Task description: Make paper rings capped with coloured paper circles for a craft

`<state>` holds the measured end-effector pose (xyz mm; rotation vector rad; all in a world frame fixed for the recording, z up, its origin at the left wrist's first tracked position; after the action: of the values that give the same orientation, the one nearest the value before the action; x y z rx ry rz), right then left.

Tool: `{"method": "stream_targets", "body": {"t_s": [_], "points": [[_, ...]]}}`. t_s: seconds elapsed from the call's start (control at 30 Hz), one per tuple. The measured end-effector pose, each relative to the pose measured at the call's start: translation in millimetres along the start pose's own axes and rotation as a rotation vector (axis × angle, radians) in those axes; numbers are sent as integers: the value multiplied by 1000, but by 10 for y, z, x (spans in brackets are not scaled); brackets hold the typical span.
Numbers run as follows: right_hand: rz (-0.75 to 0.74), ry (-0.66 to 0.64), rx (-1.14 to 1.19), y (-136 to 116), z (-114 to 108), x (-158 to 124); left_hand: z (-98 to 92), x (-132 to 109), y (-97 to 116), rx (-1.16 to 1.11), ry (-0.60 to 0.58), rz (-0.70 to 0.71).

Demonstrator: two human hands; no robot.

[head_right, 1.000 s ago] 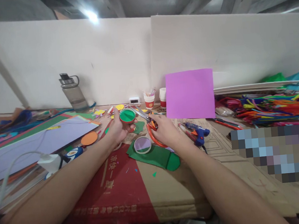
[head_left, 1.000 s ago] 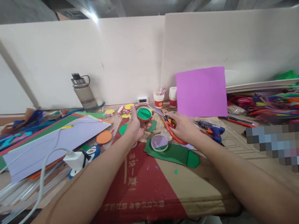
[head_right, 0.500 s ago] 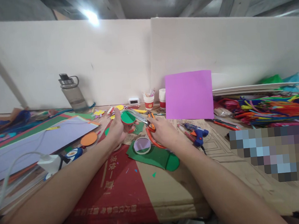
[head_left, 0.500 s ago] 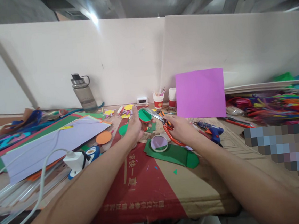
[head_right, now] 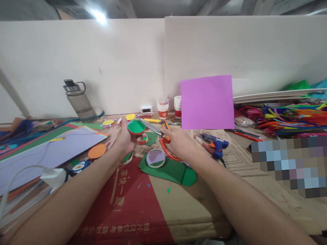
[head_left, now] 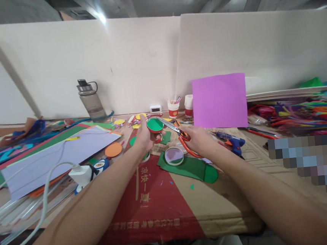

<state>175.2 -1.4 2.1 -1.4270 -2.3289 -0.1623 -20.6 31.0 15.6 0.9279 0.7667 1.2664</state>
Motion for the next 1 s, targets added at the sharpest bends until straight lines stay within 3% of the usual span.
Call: {"method": "stream_targets", "body": {"t_s": [0.17, 0.5, 0.8, 1.0], "points": [[24, -27, -7, -24, -36, -5, -19, -2, 36, -34, 17, -43], [61, -37, 3, -58, -75, -25, 38, -28, -50, 50, -105, -117], [17, -41, -56, -62, -102, -31, -27, -25, 44, 21, -79, -209], [65, -37, -43, -75, -99, -37, -29, -4, -28, -85, -46, -62]]}}
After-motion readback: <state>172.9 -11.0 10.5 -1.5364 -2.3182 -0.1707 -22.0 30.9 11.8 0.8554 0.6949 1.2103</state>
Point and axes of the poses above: each hand's wrist, its own x-axis towards the middle knuckle, its own z-axis out of the palm, y = z × x, the point moved 1 cm from there along x, towards the middle knuckle, and after that the axes turned 4 degrees about -y, right-handed, at the moved point
